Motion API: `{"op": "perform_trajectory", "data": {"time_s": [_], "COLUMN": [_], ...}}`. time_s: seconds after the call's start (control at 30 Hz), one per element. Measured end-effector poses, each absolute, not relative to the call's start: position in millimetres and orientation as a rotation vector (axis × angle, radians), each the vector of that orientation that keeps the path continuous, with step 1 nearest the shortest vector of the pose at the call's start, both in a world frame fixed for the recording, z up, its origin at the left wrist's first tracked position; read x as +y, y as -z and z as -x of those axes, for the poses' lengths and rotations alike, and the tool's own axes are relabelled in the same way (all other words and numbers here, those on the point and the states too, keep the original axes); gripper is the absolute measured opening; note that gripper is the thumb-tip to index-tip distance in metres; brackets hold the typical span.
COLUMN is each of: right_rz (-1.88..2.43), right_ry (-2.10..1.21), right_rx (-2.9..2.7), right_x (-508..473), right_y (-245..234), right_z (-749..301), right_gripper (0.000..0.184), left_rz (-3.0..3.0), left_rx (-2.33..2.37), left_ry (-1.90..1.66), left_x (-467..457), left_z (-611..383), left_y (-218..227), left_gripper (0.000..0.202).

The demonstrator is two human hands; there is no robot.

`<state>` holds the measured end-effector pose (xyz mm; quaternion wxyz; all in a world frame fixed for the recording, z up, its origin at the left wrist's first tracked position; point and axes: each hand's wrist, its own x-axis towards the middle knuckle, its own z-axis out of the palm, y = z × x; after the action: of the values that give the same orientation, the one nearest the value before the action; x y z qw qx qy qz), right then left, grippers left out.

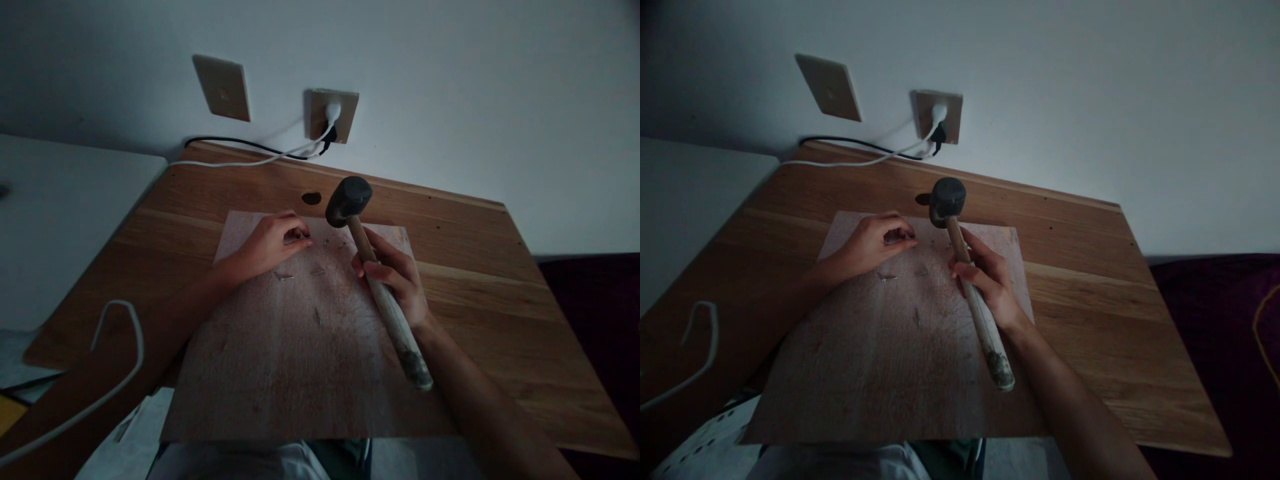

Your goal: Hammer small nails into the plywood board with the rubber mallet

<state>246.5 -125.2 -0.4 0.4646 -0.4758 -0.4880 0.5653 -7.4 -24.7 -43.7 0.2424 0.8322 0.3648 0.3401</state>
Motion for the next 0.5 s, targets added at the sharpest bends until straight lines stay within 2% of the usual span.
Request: {"op": "perform_trajectory", "data": {"time_s": [0.5], "right_rz": [1.132], "right_ry": [-1.417], "right_rx": [-1.22], "right_x": [-127.3], "right_y": [0.1], "right_z": [-245.7], "right_gripper": [0.069], "left_rz": [-2.279], "left_rx": [0.991], "left_ry": [-0.906], "left_x": [-26.4], "left_z": [7.6], "left_y": [42.5], "left_gripper": [0.013]}}
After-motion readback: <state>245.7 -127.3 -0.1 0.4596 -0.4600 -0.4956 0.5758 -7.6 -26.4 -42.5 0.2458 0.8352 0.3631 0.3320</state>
